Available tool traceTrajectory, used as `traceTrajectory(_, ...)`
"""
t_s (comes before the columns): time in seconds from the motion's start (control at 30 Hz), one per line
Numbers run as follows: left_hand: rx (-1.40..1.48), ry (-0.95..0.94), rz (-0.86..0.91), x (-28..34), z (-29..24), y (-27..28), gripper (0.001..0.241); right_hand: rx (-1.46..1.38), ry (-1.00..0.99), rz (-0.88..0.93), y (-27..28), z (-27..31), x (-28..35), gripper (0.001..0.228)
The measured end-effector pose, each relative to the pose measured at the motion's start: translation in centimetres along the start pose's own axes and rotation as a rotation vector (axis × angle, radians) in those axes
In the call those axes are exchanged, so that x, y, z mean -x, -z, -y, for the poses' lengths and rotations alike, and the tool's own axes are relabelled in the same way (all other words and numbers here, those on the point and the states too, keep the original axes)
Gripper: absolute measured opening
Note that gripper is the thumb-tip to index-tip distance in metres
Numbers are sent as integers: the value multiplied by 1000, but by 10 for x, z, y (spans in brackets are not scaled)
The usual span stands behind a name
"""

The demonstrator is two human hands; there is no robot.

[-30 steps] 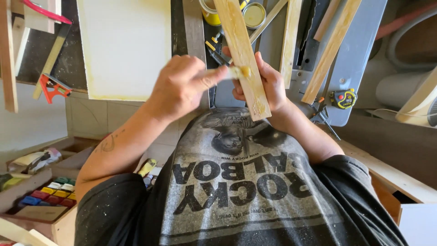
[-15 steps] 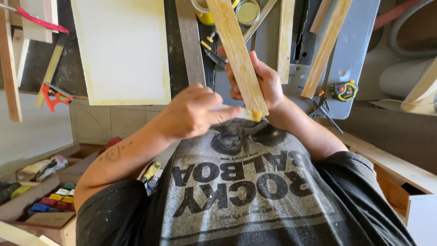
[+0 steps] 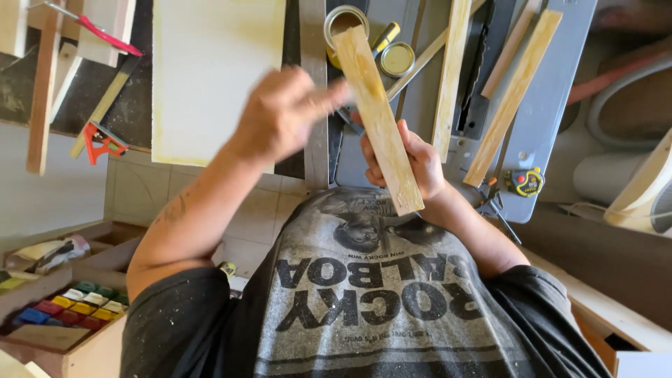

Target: Applying wood glue to the edges of wooden boards and joining them together to assemble a frame.

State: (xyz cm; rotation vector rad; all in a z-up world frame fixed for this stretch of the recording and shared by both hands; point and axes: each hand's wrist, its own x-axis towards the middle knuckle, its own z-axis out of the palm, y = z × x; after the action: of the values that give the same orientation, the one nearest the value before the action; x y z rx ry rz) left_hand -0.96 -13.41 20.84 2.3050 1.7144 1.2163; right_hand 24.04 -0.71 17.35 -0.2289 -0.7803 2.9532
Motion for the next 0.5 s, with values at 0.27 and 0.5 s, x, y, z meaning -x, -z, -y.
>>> traceTrajectory(0.27, -335, 139, -97, 9, 22, 4, 58, -26, -30, 62, 7, 0, 2, 77)
traceTrajectory(0.5, -163, 27, -114, 2, 11, 3, 41, 3, 129, 62, 7, 2, -7, 57)
